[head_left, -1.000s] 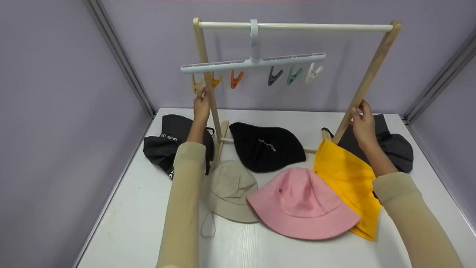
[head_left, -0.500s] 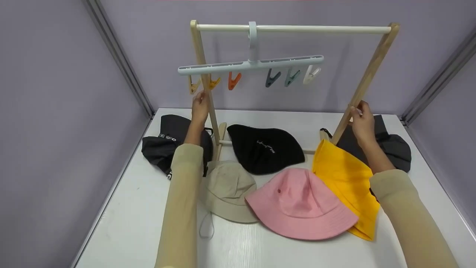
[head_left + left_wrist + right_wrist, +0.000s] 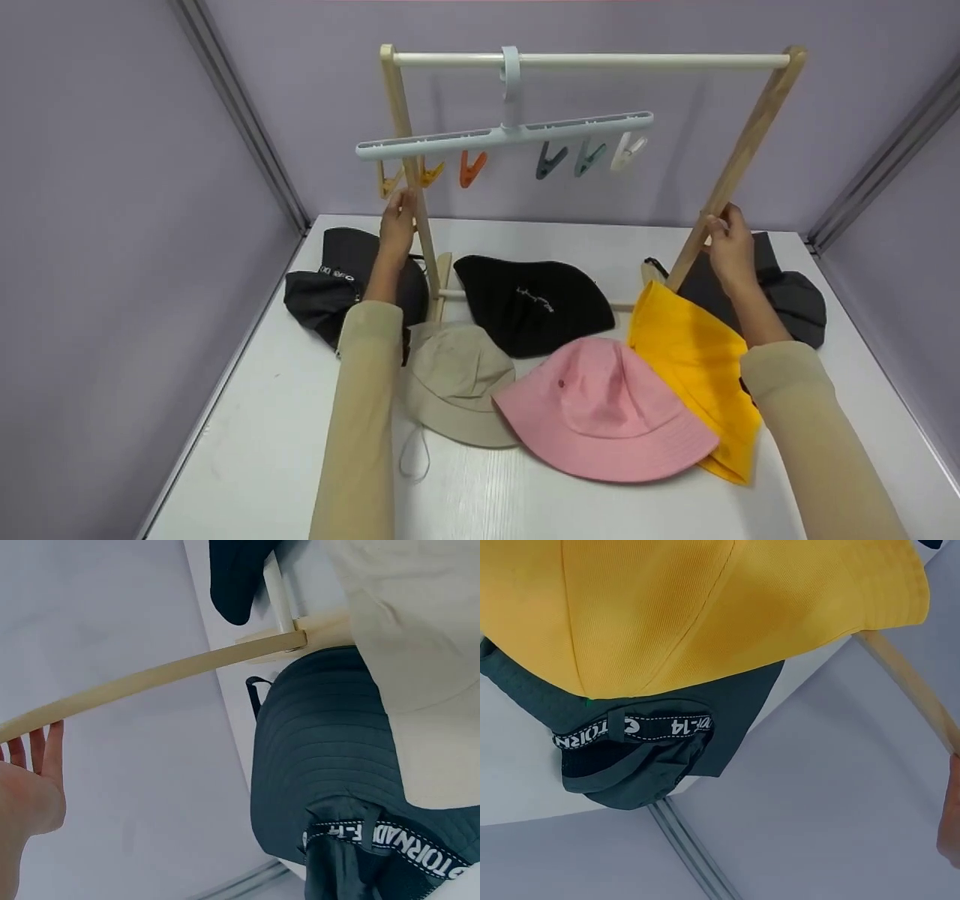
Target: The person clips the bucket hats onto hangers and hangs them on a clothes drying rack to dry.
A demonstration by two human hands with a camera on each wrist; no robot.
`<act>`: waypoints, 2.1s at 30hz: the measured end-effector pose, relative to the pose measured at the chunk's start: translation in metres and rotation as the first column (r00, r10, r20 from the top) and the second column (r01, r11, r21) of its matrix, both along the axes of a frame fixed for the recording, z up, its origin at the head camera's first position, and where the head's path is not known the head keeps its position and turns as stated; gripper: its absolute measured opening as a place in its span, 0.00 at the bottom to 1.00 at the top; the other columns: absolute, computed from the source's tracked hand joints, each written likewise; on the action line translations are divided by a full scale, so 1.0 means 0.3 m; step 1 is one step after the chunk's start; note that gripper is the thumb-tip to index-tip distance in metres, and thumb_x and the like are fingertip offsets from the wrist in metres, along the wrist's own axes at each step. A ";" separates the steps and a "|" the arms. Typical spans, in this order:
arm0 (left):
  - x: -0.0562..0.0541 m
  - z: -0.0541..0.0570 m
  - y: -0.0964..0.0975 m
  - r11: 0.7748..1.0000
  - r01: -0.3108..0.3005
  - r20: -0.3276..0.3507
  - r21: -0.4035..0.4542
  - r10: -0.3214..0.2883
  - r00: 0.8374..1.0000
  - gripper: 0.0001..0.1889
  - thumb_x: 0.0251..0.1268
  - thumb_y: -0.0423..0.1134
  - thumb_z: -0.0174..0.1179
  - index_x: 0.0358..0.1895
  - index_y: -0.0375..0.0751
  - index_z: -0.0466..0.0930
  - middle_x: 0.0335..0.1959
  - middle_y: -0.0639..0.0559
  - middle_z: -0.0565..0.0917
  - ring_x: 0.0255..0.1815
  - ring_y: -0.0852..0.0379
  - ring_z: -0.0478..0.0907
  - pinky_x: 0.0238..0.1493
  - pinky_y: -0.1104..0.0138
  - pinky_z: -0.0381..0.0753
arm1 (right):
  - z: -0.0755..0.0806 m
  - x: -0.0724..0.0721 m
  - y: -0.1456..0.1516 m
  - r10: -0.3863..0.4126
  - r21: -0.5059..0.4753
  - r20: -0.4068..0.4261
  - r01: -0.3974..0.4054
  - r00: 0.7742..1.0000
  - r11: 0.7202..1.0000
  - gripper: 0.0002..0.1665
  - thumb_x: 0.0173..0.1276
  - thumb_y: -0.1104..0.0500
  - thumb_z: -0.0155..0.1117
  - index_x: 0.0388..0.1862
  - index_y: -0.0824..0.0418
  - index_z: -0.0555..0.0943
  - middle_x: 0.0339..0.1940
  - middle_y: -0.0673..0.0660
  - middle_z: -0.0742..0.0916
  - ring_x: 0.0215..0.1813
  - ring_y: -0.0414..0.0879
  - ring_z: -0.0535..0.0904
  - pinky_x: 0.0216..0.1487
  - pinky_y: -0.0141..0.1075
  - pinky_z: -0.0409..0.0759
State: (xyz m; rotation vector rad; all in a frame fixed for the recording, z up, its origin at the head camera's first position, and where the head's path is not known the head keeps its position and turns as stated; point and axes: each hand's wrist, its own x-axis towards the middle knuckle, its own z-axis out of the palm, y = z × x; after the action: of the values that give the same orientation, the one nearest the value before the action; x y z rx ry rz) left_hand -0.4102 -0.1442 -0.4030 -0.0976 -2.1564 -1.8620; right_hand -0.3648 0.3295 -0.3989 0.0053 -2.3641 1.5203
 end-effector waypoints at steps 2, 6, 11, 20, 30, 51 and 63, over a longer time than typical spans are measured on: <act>0.002 -0.005 0.000 1.000 0.018 -0.006 0.017 -0.018 1.000 0.20 0.74 0.47 0.39 0.57 0.36 0.68 0.46 0.43 0.72 0.48 0.51 0.70 0.49 0.55 0.72 | -0.001 0.003 0.004 0.000 0.006 -0.003 0.000 1.000 1.000 0.29 0.75 0.51 0.38 0.69 0.63 0.55 0.63 0.64 0.67 0.61 0.57 0.66 0.54 0.50 0.69; 0.007 -0.011 -0.004 0.999 0.039 -0.011 0.030 -0.039 0.999 0.23 0.72 0.53 0.40 0.57 0.38 0.68 0.47 0.44 0.72 0.50 0.52 0.70 0.50 0.54 0.72 | -0.002 0.004 0.007 -0.006 0.007 -0.009 0.006 1.000 1.000 0.28 0.75 0.51 0.38 0.69 0.63 0.56 0.62 0.64 0.68 0.61 0.57 0.66 0.54 0.50 0.69; 0.020 -0.017 -0.019 0.998 0.040 -0.018 0.047 -0.039 0.999 0.27 0.70 0.57 0.42 0.58 0.39 0.69 0.49 0.44 0.72 0.50 0.51 0.70 0.50 0.54 0.72 | -0.005 -0.003 -0.002 0.005 0.000 -0.015 -0.005 1.000 1.000 0.29 0.75 0.50 0.38 0.69 0.63 0.56 0.61 0.64 0.68 0.60 0.55 0.66 0.54 0.50 0.69; 0.032 -0.024 -0.026 0.996 0.050 0.070 0.079 -0.056 0.996 0.28 0.72 0.53 0.41 0.68 0.41 0.60 0.60 0.40 0.66 0.57 0.49 0.67 0.53 0.56 0.70 | -0.012 -0.008 -0.002 0.010 -0.005 -0.008 -0.010 1.000 1.000 0.30 0.75 0.49 0.38 0.70 0.62 0.55 0.60 0.65 0.69 0.59 0.57 0.66 0.54 0.52 0.69; 0.031 -0.036 -0.017 0.994 0.015 0.094 0.107 -0.025 0.995 0.30 0.71 0.52 0.44 0.69 0.38 0.56 0.59 0.38 0.68 0.57 0.48 0.67 0.54 0.57 0.70 | -0.028 -0.004 0.003 0.006 0.011 -0.017 -0.006 1.000 1.000 0.30 0.74 0.49 0.39 0.69 0.62 0.57 0.61 0.65 0.69 0.58 0.57 0.67 0.52 0.50 0.70; 0.040 -0.006 -0.018 0.994 0.071 0.095 0.087 -0.080 0.992 0.25 0.75 0.42 0.39 0.70 0.35 0.53 0.67 0.38 0.60 0.63 0.43 0.61 0.56 0.52 0.67 | -0.024 -0.001 -0.003 -0.018 0.027 -0.013 0.018 1.000 0.999 0.30 0.74 0.48 0.38 0.69 0.63 0.57 0.58 0.65 0.71 0.58 0.55 0.68 0.53 0.50 0.70; -0.324 -0.388 -0.136 0.995 0.070 -0.053 0.076 -0.066 0.996 0.26 0.70 0.39 0.48 0.70 0.50 0.57 0.66 0.44 0.63 0.61 0.49 0.65 0.46 0.58 0.75 | -0.018 -0.003 0.001 -0.019 0.044 -0.012 0.020 1.000 0.999 0.31 0.74 0.48 0.38 0.69 0.63 0.58 0.58 0.65 0.70 0.58 0.56 0.68 0.53 0.49 0.70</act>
State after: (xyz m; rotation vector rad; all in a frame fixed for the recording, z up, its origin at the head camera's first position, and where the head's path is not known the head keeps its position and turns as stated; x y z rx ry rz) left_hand -0.5075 -0.1851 -0.5194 -0.2018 -2.0685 -1.9571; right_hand -0.3658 0.3298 -0.4043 0.0018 -2.3805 1.4556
